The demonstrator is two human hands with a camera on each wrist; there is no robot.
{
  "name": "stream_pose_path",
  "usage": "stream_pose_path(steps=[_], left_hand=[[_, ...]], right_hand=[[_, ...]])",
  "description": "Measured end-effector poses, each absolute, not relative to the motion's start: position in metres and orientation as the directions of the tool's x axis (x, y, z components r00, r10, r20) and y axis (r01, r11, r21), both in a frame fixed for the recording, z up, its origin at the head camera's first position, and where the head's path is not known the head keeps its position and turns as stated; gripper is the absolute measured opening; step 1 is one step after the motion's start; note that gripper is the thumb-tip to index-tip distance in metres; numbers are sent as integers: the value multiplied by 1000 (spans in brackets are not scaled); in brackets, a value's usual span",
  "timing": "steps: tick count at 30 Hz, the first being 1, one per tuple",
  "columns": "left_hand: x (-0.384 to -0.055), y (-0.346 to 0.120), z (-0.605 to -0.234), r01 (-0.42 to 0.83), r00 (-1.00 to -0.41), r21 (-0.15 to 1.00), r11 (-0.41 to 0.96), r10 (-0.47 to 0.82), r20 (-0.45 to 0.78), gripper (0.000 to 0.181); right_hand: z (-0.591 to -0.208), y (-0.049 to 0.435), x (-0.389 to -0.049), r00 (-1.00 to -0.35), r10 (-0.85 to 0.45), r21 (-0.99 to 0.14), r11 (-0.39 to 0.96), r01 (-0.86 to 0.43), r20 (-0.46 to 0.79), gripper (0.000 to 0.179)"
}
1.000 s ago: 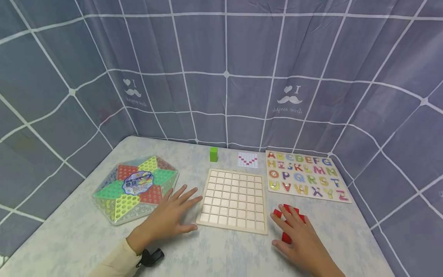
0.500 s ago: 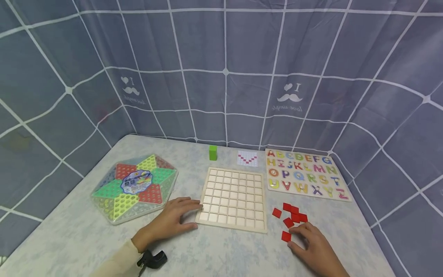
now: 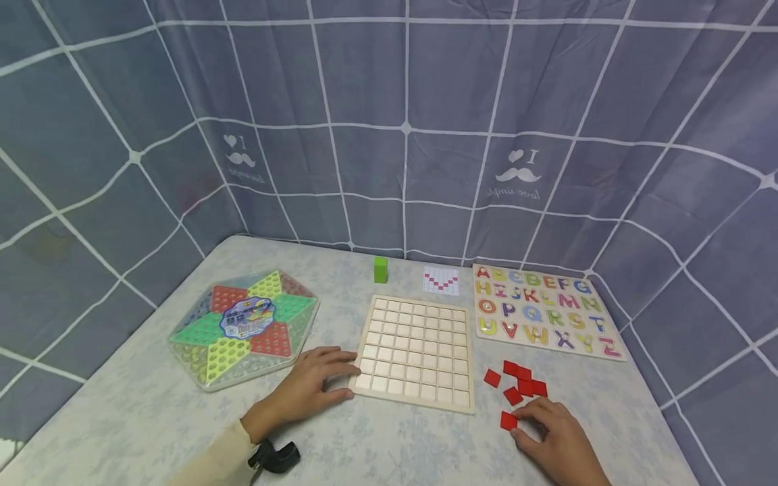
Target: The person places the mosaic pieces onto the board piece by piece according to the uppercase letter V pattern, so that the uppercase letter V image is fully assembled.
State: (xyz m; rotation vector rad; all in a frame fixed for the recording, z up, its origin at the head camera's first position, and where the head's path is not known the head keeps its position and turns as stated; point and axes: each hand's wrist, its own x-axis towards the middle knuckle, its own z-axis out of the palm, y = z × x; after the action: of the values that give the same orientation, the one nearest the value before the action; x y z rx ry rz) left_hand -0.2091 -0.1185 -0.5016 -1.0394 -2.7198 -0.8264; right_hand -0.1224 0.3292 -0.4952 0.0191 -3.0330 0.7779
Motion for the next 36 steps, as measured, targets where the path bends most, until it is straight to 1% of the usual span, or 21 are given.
stream_pose_path(steps=[6, 18, 20, 22, 25, 28, 32, 36], left_hand=[[-209, -121, -503, 646, -757, 488, 588, 574, 310, 35], [-212, -123, -508, 627, -765, 536, 565, 576, 288, 33], [-212, -122, -508, 624, -767, 538, 566, 575, 285, 33], [-211, -122, -507, 624, -767, 540, 565, 575, 285, 32], [-210, -123, -506, 623, -768, 539, 567, 573, 285, 32], [-210, -123, -507, 619, -769, 539, 571, 578, 272, 32], [-210, -123, -507, 615, -772, 534, 579, 580, 261, 33], [-210, -122, -509, 629, -762, 537, 562, 581, 285, 32]], right_hand=[[-498, 328, -124, -1000, 7, -486, 874, 0, 13, 28], [-494, 321, -131, -998, 14, -491, 871, -21, 68, 31], [-492, 318, -134, -991, -6, -478, 875, -69, 132, 28], [-489, 314, -139, -972, -43, -472, 869, -150, 230, 27], [-485, 304, -155, -915, -124, -463, 832, -306, 383, 29], [-480, 292, -177, -861, -197, -458, 779, -428, 469, 30], [-476, 269, -215, -821, -257, -466, 720, -515, 509, 23], [-472, 236, -252, -827, -290, -502, 682, -532, 482, 18]])
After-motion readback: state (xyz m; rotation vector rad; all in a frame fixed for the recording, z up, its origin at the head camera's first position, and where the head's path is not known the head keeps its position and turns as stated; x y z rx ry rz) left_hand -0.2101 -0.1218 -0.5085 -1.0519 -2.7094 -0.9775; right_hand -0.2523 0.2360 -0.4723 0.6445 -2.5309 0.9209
